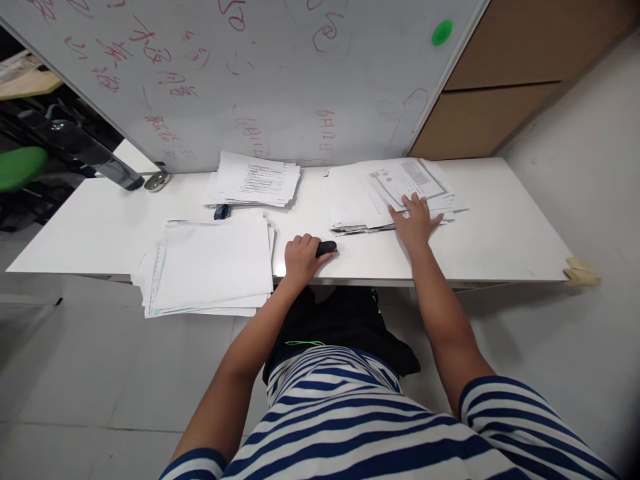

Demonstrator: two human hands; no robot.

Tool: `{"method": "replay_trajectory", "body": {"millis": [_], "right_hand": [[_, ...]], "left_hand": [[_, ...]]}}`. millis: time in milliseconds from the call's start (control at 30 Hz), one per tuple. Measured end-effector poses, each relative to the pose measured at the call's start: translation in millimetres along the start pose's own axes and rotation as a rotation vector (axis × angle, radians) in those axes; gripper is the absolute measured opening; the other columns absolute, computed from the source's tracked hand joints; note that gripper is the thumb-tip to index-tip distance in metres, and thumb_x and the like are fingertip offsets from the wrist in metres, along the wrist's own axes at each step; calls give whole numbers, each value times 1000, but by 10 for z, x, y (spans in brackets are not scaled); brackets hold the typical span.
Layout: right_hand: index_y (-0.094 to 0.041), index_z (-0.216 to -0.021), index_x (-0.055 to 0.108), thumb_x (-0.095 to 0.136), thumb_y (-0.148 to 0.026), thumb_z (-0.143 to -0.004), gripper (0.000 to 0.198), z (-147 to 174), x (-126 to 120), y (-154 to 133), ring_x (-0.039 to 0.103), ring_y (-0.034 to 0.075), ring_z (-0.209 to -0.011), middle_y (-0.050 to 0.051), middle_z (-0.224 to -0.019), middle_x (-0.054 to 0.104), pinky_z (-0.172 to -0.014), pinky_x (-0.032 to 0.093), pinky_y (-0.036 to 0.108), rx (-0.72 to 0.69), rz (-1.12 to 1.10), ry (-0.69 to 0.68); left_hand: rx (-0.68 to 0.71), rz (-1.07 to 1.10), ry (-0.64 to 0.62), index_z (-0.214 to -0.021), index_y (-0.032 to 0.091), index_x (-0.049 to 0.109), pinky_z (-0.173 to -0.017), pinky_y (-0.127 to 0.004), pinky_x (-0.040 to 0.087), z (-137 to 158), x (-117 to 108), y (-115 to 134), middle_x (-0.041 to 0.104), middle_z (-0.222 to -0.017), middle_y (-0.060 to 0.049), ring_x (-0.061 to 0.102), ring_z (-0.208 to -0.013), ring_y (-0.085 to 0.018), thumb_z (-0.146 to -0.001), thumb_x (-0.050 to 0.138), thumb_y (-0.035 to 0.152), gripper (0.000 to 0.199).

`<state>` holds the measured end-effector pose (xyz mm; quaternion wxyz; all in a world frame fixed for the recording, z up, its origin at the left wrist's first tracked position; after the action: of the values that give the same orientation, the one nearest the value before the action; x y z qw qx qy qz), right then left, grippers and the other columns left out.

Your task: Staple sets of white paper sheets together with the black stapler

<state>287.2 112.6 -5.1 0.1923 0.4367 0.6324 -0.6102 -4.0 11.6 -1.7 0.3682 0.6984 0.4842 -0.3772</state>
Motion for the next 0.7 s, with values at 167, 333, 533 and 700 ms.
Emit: {"method": "replay_trajectory", "body": {"millis": [167,333,533,700], "right_hand": [[-27,-126,63,46,-47,-94,41,2,6,-2,32,28,-143,9,-151,47,-111,-11,67,-19,-27,76],[-24,-115,68,37,-39,-98,38,32,22,-15,43,26,-137,10,-137,60,-113,-7,68,-61,2,184],[-19,-109,69,44,-35,-95,33,69,9,-46,50,25,-130,12,-127,67,-115,-3,65,-108,-7,235],[-25,-111,68,57,-34,-86,29,80,-26,-49,43,25,-134,10,-138,59,-113,3,63,-101,-86,129]], "left_hand": [[-6,31,2,-88,20,65,-67,-35,27,-4,-10,4,64,-83,-10,54,-81,-24,-83,50,72,55],[-16,35,-7,-88,20,65,-68,-35,27,-6,-10,-1,64,-83,-10,54,-82,-25,-83,51,72,54],[-28,73,-15,-89,20,66,-68,-35,27,-7,-13,2,64,-85,-11,54,-84,-25,-82,52,71,54],[-13,35,-4,-88,19,66,-68,-35,27,-9,-24,8,64,-84,-10,54,-82,-25,-83,50,72,55]]}}
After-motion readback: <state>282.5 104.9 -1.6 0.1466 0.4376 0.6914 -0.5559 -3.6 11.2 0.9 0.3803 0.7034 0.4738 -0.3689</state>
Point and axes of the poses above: each hand's wrist, its own z-axis away from the middle knuckle, its own x-axis out of the palm, y = z × x, the point moved 1 cm from there along -z, towards the middle knuckle
